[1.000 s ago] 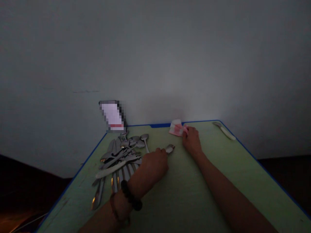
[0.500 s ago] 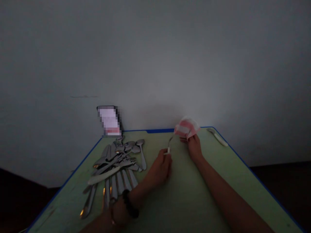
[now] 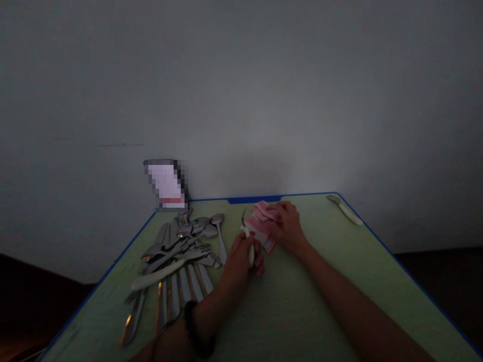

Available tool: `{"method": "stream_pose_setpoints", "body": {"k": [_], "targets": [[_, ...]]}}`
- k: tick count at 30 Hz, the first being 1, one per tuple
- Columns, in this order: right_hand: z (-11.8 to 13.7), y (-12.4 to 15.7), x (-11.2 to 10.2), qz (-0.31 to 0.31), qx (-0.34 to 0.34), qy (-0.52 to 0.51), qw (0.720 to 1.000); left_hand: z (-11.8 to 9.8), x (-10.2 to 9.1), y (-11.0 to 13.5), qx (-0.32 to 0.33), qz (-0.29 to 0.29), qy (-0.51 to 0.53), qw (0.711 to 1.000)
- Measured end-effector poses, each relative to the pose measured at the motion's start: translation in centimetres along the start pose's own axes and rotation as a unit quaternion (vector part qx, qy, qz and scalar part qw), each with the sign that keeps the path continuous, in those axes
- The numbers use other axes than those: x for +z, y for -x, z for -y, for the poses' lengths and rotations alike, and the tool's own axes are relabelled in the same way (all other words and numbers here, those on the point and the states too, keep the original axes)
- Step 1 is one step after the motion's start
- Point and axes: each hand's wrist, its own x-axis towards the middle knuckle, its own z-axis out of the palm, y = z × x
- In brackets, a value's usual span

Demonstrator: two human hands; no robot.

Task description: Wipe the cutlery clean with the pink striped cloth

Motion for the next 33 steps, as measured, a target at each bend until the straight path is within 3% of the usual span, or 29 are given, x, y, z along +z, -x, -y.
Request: {"method": "stream_pose_setpoints", "body": {"k": [2,7,11,14,16,19,22,24,26,29,31,33], "targets": [[0.4,0.3,0.2,0.022,-0.010,0.042,0.999,0.0,0.0,0.0,-0.004,-0.003,0.011,1.000],[-0.1,0.1,0.7,0.024,0.067,0.073,0.995,0.0,-0.1,-0.1,-0.009,-0.013,0.017,1.000],[-0.9,-0.5,0.1,0.017,0.084,-0.102,0.991,-0.1,0.1,0.2,-0.009,-0.015,0.004,1.000],[-1.6,-0.7,-0.3,0.000,0.134,-0.232,0.963,-0.1,0.3,0.4,-0.001,-0.013,-0.006,1.000],[-2.2,-0.8,-0.4,-0.034,0.175,-0.253,0.951,0.0,0.3,0.4,0.004,-0.017,-0.006,1.000],[-3.0,-0.9,-0.6,-0.130,0.191,-0.177,0.957,0.2,0.0,0.2,0.009,-0.032,0.003,0.999],[-3.0,-0.9,-1.5,-0.198,0.123,-0.044,0.971,0.4,-0.2,-0.1,0.020,-0.038,0.009,0.999],[-2.6,-0.8,-2.3,-0.153,0.047,0.015,0.987,0.6,-0.2,-0.1,0.036,-0.032,0.001,0.999],[-2.0,-0.4,-2.7,-0.039,-0.038,0.033,0.998,0.8,-0.3,-0.1,0.052,-0.018,-0.014,0.998],[-1.4,0.1,-2.6,0.108,-0.111,0.047,0.987,1.0,-0.5,-0.2,0.079,0.002,-0.045,0.996],[-1.2,0.3,-2.3,0.145,-0.112,0.059,0.981,1.1,-0.7,-0.3,0.096,0.009,-0.068,0.993],[-1.1,0.3,-2.2,0.140,-0.106,0.064,0.982,1.2,-0.9,-0.3,0.103,0.010,-0.077,0.992]]}}
